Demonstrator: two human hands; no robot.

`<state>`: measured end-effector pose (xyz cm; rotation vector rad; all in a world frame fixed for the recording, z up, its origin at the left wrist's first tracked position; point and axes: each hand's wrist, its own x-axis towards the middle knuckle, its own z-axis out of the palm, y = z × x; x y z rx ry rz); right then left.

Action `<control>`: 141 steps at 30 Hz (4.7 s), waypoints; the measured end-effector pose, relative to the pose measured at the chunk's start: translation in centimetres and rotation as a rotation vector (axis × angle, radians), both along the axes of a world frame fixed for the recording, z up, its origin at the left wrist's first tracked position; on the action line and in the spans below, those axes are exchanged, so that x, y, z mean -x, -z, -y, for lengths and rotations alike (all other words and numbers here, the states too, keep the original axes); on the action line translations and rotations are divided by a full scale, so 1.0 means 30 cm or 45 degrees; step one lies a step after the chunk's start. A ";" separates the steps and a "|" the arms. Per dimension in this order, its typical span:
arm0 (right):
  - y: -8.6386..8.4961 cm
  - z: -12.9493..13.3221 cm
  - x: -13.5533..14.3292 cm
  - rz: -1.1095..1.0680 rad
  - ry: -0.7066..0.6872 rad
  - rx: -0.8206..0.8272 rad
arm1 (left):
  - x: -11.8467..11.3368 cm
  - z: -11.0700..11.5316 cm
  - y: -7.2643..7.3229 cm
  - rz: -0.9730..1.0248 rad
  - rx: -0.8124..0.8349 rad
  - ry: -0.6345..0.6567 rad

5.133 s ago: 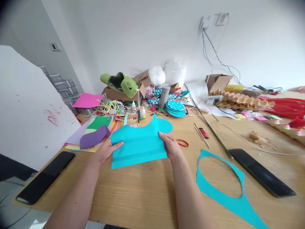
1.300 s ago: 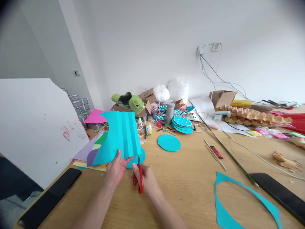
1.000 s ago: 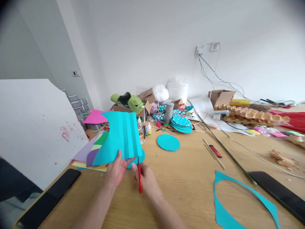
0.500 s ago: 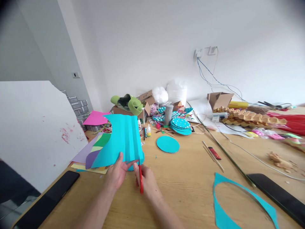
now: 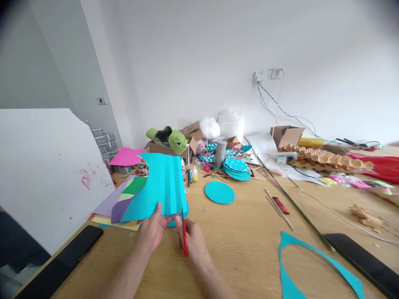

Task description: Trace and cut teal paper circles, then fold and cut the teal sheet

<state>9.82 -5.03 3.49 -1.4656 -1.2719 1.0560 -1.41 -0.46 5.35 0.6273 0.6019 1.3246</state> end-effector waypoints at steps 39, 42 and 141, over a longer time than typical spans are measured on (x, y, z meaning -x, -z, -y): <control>0.016 0.001 -0.003 0.017 0.028 0.023 | -0.002 -0.004 0.000 0.016 0.011 -0.034; 0.027 -0.004 -0.006 0.018 0.029 0.029 | -0.002 -0.002 -0.002 0.002 -0.011 -0.029; 0.000 -0.005 -0.011 -0.245 0.223 0.032 | -0.021 0.017 0.011 -0.189 -0.044 -0.020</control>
